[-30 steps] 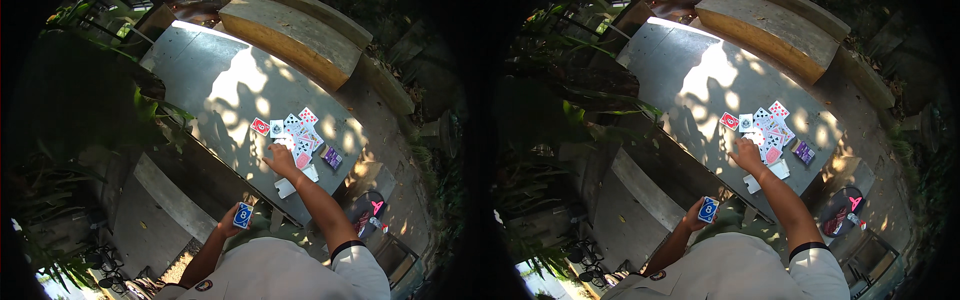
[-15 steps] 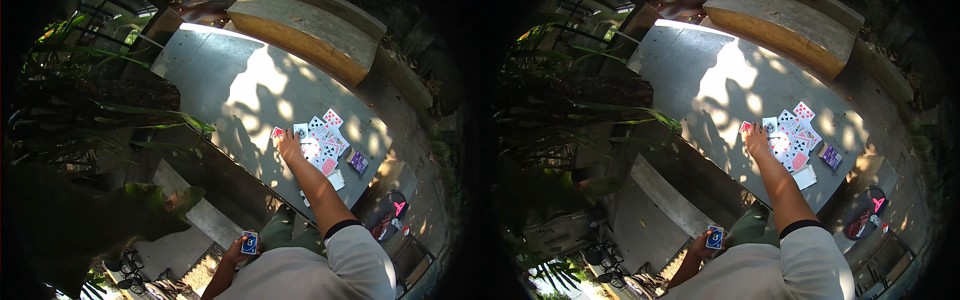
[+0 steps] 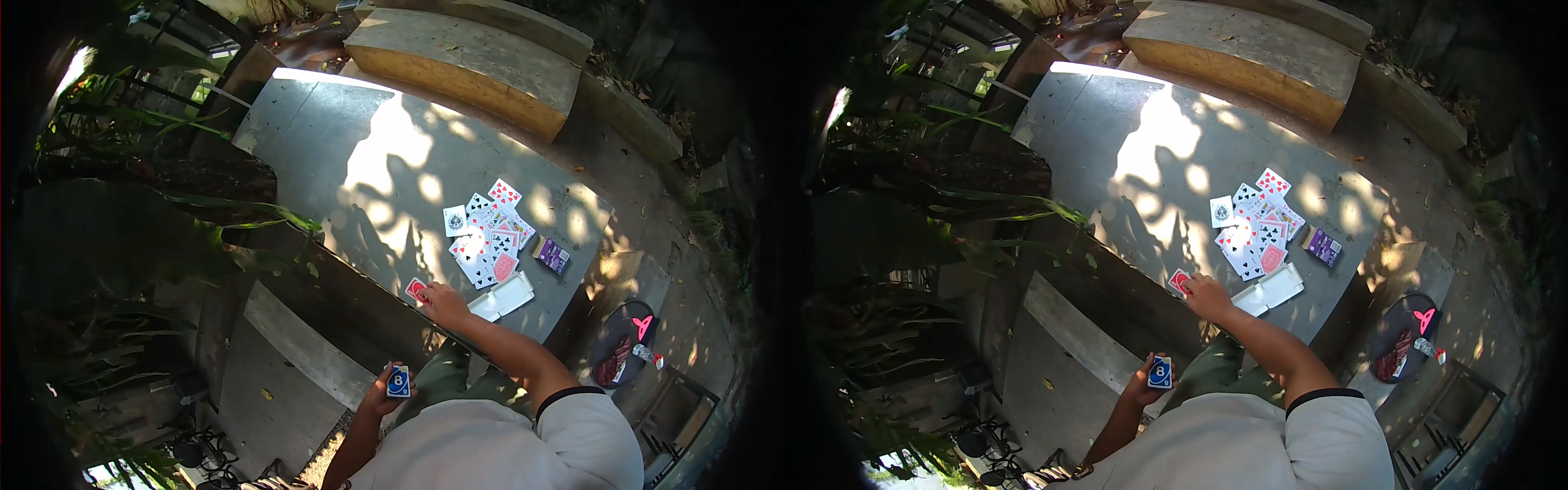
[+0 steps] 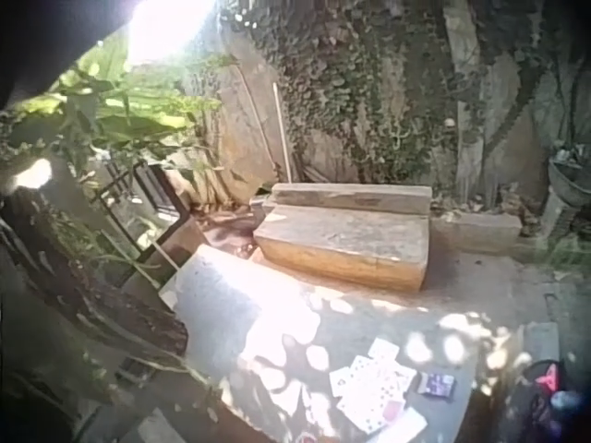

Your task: Picking up and sorting playing cards on an outdoor table.

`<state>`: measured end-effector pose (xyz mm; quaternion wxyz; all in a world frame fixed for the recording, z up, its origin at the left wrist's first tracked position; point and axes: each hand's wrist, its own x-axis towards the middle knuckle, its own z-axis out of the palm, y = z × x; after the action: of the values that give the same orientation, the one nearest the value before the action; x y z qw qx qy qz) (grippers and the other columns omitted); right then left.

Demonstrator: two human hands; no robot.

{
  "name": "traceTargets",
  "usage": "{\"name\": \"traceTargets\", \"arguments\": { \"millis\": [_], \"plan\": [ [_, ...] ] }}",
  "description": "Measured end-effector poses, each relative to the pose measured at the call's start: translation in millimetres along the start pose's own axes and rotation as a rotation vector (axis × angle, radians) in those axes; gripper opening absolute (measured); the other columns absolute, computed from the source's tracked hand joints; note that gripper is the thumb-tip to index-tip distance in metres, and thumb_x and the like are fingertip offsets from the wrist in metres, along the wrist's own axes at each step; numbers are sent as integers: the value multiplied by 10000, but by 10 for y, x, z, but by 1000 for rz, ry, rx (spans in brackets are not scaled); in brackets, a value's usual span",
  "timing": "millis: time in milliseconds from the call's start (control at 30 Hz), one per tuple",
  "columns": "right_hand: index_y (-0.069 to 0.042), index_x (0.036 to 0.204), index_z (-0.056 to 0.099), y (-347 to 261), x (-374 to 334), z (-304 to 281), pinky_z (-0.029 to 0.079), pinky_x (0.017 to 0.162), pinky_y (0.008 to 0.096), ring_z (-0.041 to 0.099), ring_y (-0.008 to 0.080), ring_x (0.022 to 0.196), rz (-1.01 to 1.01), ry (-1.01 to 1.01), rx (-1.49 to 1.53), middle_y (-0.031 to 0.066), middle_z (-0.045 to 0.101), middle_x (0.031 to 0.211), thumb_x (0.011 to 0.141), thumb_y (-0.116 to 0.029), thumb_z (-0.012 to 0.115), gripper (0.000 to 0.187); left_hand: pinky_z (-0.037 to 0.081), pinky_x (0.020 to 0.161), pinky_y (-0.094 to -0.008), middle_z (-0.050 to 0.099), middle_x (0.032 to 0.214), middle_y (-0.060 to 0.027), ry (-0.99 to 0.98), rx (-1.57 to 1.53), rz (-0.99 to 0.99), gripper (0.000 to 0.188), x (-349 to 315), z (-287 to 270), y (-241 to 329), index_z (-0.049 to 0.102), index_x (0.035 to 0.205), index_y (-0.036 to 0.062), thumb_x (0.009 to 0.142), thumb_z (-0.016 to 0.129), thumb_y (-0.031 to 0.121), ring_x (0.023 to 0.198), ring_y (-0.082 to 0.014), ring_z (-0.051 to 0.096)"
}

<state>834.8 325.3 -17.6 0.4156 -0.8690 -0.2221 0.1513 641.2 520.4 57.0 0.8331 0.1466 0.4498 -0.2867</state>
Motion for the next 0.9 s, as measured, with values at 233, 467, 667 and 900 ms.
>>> {"name": "traceTargets", "arguments": {
  "millis": [233,467,667,900],
  "plan": [
    [-116,1075,586,-698,-1238,-584,461,802,399,561,287,995,-466,-288,58,115,544,1160,764,-165,615,317,516,792,-487,631,1000,-95,-84,144,-236,613,251,455,-304,532,1153,147,857,368,658,914,-286,629],
    [-122,1060,588,-667,-1863,-1283,363,979,422,411,317,1246,-541,-228,-49,129,457,1319,784,-140,578,277,526,761,-430,622,1076,-54,-462,97,-456,621,482,1036,-763,526,1173,150,853,373,660,955,-204,617],
    [-139,1033,614,-589,-2190,-1559,322,994,478,297,367,1319,-160,-117,-166,194,322,1410,788,-243,603,266,519,793,-379,592,1140,-70,-467,553,-158,530,608,1451,-1099,469,1239,114,913,412,529,1029,-208,588],
    [-31,1245,429,-530,-2512,-1884,302,991,512,328,377,1282,-95,-15,-180,212,324,1394,709,-470,690,740,472,905,-377,550,1170,-86,-455,445,-1,405,637,1727,-1526,413,1288,127,939,501,311,1062,-222,563]
  ]
}}
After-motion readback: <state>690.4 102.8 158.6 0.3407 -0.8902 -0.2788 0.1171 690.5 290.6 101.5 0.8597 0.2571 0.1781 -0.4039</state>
